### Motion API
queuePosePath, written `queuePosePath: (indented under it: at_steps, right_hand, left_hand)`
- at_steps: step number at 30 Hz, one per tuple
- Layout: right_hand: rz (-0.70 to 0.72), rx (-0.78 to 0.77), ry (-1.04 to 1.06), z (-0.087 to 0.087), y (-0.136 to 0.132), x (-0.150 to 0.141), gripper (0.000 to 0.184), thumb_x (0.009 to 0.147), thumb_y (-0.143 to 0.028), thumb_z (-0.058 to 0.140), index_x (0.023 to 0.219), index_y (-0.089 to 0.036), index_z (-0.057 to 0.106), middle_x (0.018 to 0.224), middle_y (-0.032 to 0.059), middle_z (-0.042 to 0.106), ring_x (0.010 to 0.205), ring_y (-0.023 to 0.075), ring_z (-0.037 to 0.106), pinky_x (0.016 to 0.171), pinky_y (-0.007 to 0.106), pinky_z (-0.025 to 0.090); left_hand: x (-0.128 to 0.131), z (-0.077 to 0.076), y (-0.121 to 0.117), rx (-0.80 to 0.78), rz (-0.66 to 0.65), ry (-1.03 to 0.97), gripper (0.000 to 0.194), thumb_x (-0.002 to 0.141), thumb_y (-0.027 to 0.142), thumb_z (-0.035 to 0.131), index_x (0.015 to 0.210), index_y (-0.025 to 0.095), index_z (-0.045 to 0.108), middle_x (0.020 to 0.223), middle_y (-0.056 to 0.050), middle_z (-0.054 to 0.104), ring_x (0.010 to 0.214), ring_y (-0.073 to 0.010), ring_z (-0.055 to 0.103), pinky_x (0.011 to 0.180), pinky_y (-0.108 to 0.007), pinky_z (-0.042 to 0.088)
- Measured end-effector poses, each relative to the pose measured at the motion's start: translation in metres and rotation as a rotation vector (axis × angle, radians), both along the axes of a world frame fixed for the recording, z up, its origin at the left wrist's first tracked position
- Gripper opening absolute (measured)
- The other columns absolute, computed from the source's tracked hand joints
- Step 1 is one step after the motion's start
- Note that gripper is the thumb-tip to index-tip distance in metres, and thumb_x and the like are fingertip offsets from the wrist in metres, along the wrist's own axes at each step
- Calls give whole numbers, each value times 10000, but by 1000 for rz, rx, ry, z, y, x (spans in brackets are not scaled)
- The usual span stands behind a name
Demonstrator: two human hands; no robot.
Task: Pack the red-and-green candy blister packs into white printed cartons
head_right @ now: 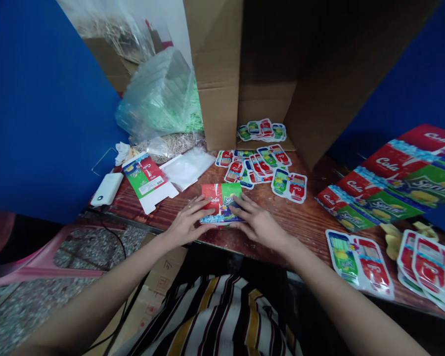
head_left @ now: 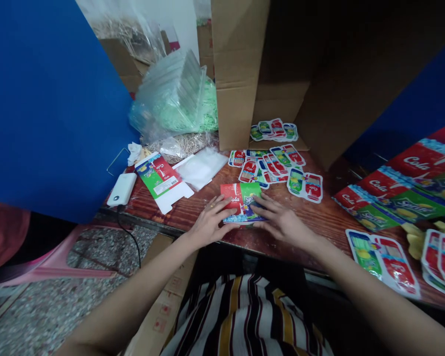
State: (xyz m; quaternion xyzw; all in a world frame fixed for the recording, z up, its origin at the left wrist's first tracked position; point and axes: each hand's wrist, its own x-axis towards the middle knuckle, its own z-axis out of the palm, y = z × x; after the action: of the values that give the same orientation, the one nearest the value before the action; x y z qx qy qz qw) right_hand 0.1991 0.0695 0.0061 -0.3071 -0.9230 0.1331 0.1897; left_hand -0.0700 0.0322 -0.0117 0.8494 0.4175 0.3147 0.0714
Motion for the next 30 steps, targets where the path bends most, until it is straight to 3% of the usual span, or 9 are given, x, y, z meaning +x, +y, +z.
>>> queuePosePath:
  at_steps: [4,8,15,21,26,30]
  right_hand:
    - [-25,-36,27,5,1,-1,414,912,-368,545,1282,-187,593,1431,131,462,1368,313,355,1096,512,368]
    - [-53,-89,74,7,1,-2,393,891,-357,581,1243,-188,626,1410,141,484,1344,330,390,1078,521,386]
    - [-6,-156,366,-11,-3,4,228,869,-323,623,1068,-236,694,1268,72,611,1365,268,375,1080,500,396]
    - [43,-82,298,-19,-11,13,284,917,-300,547,1179,-242,641,1344,64,567,1400,217,313,1100,493,364]
    - [46,-64,281,-30,-14,18,313,944,-240,477,1230,-217,603,1401,87,509,1432,198,221,1112,485,341]
    - [-24,-89,458,-33,-23,10,267,922,-270,531,1163,-223,637,1347,87,561,1386,215,342,1113,461,347]
  left_hand:
    - [2,3,1,-58,-3,-28,321,870,358,600,1180,288,643,1359,-78,537,1325,-278,432,1089,-556,344]
    - [3,1,-1,-51,10,-3,327,887,325,577,1210,310,624,1385,-74,500,1353,-273,389,1097,-556,326]
    - [2,-9,-10,55,-2,76,371,905,239,533,1270,285,577,1458,-95,392,1414,-299,268,1119,-564,283]
    - [5,-27,-6,164,6,-33,513,792,280,698,1274,373,547,1473,-38,382,1376,-343,338,1087,-587,344]
    - [19,-34,-5,155,25,-91,472,810,165,664,1228,368,581,1473,-25,371,1395,-350,300,1058,-560,410]
    - [25,-34,-8,123,42,-179,421,810,143,659,1175,349,620,1454,-19,398,1391,-333,316,1068,-574,396]
